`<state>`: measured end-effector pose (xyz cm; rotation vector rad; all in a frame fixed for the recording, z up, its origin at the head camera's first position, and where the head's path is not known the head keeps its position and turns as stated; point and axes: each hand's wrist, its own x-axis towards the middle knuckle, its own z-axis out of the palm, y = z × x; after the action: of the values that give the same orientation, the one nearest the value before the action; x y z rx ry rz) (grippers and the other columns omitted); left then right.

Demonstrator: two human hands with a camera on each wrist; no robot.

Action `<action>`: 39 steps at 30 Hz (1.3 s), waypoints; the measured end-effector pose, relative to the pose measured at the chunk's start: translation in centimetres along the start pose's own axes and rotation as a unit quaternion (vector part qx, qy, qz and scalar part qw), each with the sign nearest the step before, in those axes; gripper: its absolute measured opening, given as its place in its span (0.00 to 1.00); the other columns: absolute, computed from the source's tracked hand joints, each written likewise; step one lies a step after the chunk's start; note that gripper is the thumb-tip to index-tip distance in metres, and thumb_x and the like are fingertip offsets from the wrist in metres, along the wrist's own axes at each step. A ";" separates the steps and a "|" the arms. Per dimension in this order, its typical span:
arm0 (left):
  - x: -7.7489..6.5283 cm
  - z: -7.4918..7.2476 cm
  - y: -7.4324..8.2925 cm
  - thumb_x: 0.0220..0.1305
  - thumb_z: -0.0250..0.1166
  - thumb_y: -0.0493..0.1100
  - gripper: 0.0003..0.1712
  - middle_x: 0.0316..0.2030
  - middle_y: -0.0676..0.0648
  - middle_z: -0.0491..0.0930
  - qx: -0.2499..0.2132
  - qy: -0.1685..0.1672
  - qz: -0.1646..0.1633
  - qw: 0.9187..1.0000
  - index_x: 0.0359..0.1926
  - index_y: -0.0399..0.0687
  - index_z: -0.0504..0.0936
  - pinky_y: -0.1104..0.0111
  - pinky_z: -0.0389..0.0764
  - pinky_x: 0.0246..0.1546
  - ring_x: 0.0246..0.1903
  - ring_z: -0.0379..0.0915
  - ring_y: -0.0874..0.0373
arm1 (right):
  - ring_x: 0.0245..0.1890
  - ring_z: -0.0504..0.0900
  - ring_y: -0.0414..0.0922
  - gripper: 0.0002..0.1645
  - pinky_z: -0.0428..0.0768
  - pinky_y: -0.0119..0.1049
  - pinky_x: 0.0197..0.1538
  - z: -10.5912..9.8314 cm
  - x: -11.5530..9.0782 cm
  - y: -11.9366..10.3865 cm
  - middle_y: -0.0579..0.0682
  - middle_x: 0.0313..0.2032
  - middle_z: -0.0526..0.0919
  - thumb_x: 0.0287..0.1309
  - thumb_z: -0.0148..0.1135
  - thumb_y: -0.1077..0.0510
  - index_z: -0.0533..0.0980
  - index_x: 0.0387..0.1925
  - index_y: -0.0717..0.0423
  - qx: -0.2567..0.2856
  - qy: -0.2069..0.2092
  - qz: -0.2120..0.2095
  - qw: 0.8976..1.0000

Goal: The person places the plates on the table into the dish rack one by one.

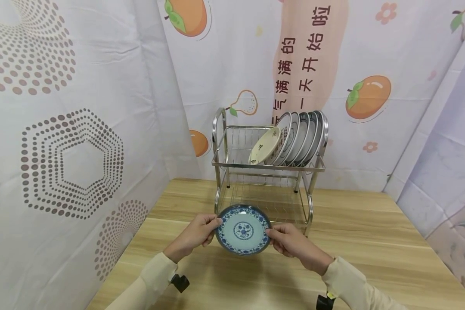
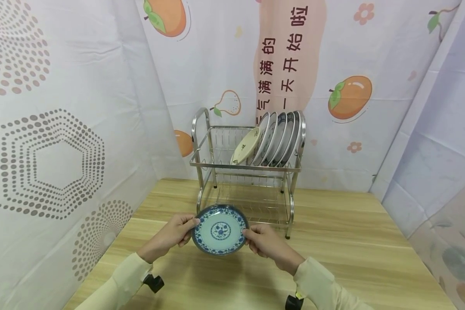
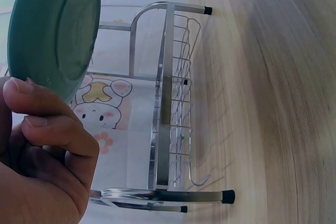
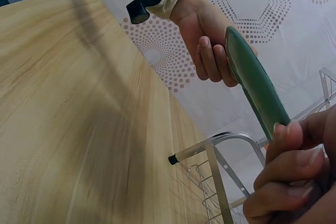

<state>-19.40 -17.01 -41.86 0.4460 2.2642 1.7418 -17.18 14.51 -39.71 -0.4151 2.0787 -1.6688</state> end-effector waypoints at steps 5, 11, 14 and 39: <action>0.1 0.1 -0.1 0.80 0.56 0.50 0.21 0.17 0.52 0.66 -0.005 0.002 -0.001 1.000 0.28 0.43 0.72 0.73 0.65 0.16 0.14 0.60 0.62 | 0.18 0.60 0.37 0.19 0.59 0.26 0.21 0.0 0.0 0.2 0.45 0.21 0.71 0.77 0.55 0.51 0.76 0.32 0.60 0.007 0.016 0.009 1.000; 0.4 -0.4 -0.1 0.77 0.59 0.57 0.25 0.17 0.52 0.67 -0.020 -0.002 -0.008 1.000 0.28 0.43 0.72 0.73 0.66 0.17 0.15 0.61 0.62 | 0.19 0.59 0.37 0.19 0.60 0.27 0.23 -0.2 0.0 0.1 0.45 0.20 0.69 0.77 0.54 0.52 0.75 0.31 0.60 0.011 0.031 0.000 0.999; 0.6 -1.0 0.1 0.77 0.57 0.61 0.28 0.18 0.52 0.68 -0.036 0.002 -0.015 0.999 0.28 0.43 0.72 0.73 0.67 0.17 0.16 0.61 0.62 | 0.18 0.58 0.37 0.19 0.60 0.26 0.23 -0.3 -0.2 0.0 0.44 0.19 0.68 0.78 0.53 0.53 0.75 0.31 0.61 0.010 0.036 -0.002 0.999; 6.3 -5.3 6.1 0.76 0.53 0.67 0.32 0.20 0.50 0.70 -0.139 0.126 0.052 0.981 0.31 0.43 0.74 0.72 0.67 0.15 0.15 0.62 0.61 | 0.17 0.58 0.36 0.20 0.59 0.27 0.22 -1.4 -1.1 0.4 0.44 0.18 0.67 0.76 0.55 0.55 0.70 0.25 0.57 0.011 0.037 0.001 0.999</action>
<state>-26.63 -17.86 -34.72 0.3053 2.1367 2.2422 -16.91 16.35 -39.72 -0.3483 2.1102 -1.7299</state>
